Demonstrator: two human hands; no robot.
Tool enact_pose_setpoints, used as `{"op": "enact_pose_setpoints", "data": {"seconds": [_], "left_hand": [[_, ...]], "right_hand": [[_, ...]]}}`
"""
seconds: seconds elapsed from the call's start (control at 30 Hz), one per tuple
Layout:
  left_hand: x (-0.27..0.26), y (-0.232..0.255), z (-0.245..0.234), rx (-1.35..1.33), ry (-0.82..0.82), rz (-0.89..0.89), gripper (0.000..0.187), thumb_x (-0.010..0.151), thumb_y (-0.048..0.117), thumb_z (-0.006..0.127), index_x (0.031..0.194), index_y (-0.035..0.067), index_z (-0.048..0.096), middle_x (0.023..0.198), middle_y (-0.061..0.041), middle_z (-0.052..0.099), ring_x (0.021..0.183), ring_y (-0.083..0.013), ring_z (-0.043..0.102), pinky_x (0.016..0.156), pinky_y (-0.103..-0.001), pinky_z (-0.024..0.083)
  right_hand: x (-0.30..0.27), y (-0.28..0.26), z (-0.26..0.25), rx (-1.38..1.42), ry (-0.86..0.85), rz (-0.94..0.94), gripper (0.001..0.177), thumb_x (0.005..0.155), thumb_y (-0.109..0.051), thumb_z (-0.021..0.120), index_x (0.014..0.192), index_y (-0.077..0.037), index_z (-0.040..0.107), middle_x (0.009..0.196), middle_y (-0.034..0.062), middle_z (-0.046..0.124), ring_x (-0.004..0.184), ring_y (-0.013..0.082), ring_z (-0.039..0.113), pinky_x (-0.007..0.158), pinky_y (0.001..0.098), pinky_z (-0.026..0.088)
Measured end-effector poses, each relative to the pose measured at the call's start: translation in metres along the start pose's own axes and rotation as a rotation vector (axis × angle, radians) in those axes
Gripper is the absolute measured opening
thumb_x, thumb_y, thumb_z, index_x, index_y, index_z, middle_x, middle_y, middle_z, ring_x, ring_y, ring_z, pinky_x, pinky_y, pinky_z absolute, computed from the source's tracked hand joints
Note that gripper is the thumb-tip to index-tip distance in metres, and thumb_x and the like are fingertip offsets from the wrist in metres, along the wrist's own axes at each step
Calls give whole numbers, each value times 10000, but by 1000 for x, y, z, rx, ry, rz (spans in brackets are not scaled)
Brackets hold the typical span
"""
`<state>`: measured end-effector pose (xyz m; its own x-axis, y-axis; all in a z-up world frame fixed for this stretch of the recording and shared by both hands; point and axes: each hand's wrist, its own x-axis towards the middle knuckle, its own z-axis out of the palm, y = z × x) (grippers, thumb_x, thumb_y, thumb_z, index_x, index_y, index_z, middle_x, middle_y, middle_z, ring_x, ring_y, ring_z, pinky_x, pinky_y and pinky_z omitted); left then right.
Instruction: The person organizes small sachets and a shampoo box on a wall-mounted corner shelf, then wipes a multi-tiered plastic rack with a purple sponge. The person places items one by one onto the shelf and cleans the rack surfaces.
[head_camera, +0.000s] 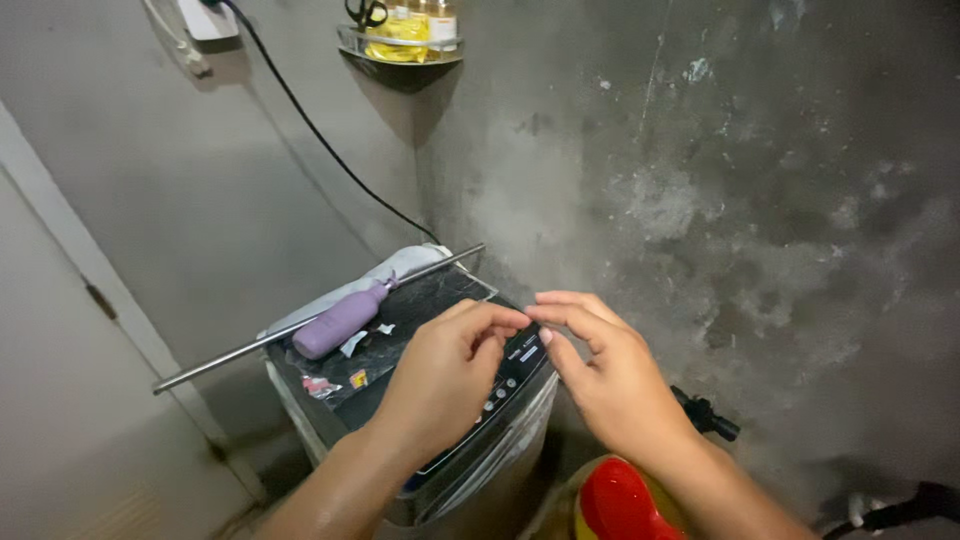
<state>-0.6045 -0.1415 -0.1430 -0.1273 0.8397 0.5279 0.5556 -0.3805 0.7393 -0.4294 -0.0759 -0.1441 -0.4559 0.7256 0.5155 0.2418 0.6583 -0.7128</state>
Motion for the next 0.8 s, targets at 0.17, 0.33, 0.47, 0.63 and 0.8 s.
{"op": "enact_pose_setpoints", "data": {"seconds": [0.17,0.33,0.47,0.63,0.8], "left_hand": [[12,-11,10,-41,-12,-40,234,936,86,581,1107,55,738,976,-90,773,874,-180,763,735,-278,560],[26,-16,23,-85,-125,-166,248,954,153,568,1120,73,734,979,-79,795,888,-181,765,758,-298,563],[40,-21,31,-84,-214,-196,290,949,173,559,1170,103,734,997,-73,797,912,-178,764,785,-306,559],[49,-26,41,-188,-381,-91,303,941,164,562,1179,109,740,1021,-67,806,955,-172,779,814,-306,569],[49,-28,43,-174,-600,44,261,948,176,571,1132,104,741,1040,-68,794,937,-200,778,809,-309,571]], "right_hand": [[6,8,-5,-55,13,56,285,921,-116,630,1188,-77,721,1301,33,677,1116,149,676,752,287,574],[-8,11,-18,-60,47,170,315,920,-85,591,1204,-112,724,1336,20,651,1081,163,695,743,298,581],[-19,9,-22,-159,122,270,363,911,-92,603,1248,-141,730,1361,3,643,1096,149,689,743,291,584],[-41,2,-18,-201,280,362,313,933,-86,597,1218,-120,723,1360,22,644,1061,166,698,801,291,563],[-73,-14,3,-275,471,421,347,902,-41,602,1225,-94,717,1328,56,662,1162,197,671,866,317,550]]}}
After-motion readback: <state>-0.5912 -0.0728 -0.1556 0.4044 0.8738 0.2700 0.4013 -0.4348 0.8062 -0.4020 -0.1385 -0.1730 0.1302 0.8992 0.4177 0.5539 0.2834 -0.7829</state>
